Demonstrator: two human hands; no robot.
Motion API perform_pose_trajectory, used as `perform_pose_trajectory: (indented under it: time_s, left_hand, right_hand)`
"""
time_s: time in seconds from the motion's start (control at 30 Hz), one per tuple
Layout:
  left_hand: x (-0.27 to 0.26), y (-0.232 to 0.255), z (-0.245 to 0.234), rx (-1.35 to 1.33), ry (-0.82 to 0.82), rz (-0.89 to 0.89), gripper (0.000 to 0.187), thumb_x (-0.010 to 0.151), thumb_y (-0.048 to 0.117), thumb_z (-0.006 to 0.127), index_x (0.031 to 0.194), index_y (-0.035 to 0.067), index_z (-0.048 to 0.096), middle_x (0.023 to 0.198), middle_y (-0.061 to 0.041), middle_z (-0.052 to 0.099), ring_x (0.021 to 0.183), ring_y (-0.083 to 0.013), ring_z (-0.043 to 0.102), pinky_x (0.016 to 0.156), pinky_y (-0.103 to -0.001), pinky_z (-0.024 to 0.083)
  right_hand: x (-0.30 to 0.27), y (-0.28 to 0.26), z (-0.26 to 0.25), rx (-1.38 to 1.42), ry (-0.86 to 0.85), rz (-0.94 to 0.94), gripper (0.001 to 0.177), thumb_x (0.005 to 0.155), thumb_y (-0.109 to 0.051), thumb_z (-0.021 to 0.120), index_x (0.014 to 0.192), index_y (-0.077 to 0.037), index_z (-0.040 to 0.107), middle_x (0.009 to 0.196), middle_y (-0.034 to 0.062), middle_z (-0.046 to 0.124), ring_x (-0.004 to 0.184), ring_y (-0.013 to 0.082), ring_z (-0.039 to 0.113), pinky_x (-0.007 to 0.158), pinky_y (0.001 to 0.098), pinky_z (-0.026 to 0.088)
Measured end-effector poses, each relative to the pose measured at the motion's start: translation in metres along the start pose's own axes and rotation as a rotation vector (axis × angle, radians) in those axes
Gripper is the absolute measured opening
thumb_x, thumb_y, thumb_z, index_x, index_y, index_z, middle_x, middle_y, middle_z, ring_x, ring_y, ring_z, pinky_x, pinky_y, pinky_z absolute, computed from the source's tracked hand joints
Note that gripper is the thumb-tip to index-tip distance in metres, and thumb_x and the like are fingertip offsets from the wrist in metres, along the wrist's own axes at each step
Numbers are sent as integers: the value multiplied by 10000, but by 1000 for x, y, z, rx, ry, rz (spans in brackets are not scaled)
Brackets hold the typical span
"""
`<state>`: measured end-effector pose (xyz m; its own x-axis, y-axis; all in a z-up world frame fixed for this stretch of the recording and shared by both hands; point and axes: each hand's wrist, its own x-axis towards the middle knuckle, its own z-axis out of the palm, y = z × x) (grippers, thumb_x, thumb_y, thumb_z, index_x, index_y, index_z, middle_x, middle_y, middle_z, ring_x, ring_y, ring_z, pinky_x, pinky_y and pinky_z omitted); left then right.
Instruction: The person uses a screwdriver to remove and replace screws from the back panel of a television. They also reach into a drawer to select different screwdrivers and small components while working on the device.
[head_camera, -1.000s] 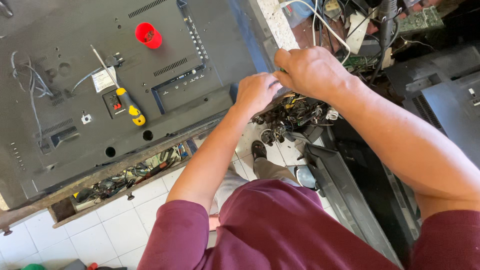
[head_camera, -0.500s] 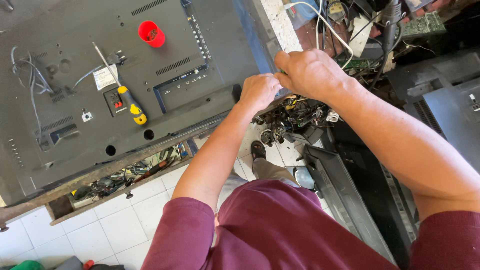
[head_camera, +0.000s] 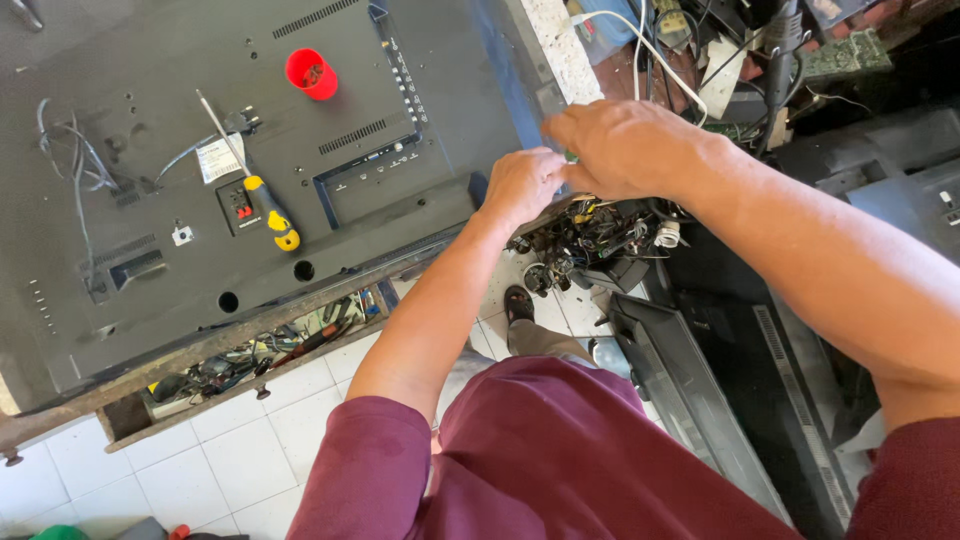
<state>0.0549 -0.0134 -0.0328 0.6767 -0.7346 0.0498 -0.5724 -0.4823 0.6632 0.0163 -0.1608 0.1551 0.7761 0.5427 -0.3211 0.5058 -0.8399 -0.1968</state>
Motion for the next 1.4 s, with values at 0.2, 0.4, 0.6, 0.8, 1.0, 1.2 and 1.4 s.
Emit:
perform_pose_trajectory:
  time_s: [0.2, 0.4, 0.6, 0.8, 1.0, 1.2, 1.4]
  left_hand:
    - [2, 2, 3, 1, 41, -142, 256, 984, 267, 616, 827, 119, 754, 872, -3, 744, 713, -264, 677, 679, -451, 542]
    - [-3, -17, 24, 109, 58, -100, 184, 957, 329, 561, 907, 259, 724, 924, -37, 714, 913, -352, 708, 801, -508, 594]
    - [-3, -9, 22, 96, 127, -37, 213, 990, 367, 581, 1037, 228, 735, 925, -38, 718, 875, -337, 716, 754, -475, 595]
    - [5, -34, 48, 105, 225, 63, 136, 964, 319, 602, 1034, 267, 705, 919, -9, 707, 832, -355, 708, 718, -505, 606]
    - [0, -29, 48, 192, 344, 147, 135, 954, 335, 564, 892, 266, 661, 825, 5, 673, 755, -319, 706, 639, -458, 607]
    - [-3, -28, 46, 195, 300, 57, 278, 973, 398, 551, 793, 197, 619, 778, -30, 671, 735, -329, 701, 632, -463, 581]
    - [3, -24, 45, 66, 214, 3, 231, 940, 339, 562, 813, 161, 637, 823, -91, 675, 819, -391, 699, 686, -532, 568]
  right_hand:
    - [11, -22, -28, 1, -326, 434, 353, 1164, -378, 367, 1270, -123, 586, 979, 99, 702, 815, 273, 694, 762, 419, 613]
    - [2, -32, -38, 25, -293, 305, 340, 1104, -228, 465, 1401, -69, 511, 1211, 186, 631, 1058, 300, 706, 905, 433, 634]
    - [-1, -15, -13, -13, -233, 426, 350, 1132, -316, 414, 1336, -123, 623, 1045, 140, 705, 988, 335, 749, 877, 481, 637]
    - [-1, 2, 12, 52, 31, 444, 346, 1107, -353, 410, 1200, -83, 605, 1007, 219, 727, 972, 450, 739, 846, 588, 598]
    - [-2, -22, -29, 51, -215, 259, 342, 1117, -198, 398, 1392, -141, 594, 1216, 179, 684, 1075, 342, 718, 918, 432, 626]
    - [4, -27, -21, -36, -166, 535, 456, 1146, -449, 402, 1325, -82, 604, 1004, 181, 717, 999, 356, 748, 824, 481, 637]
    - [2, -16, -14, 104, -196, 276, 317, 1087, -159, 488, 1380, -59, 555, 1209, 182, 667, 928, 296, 732, 732, 350, 622]
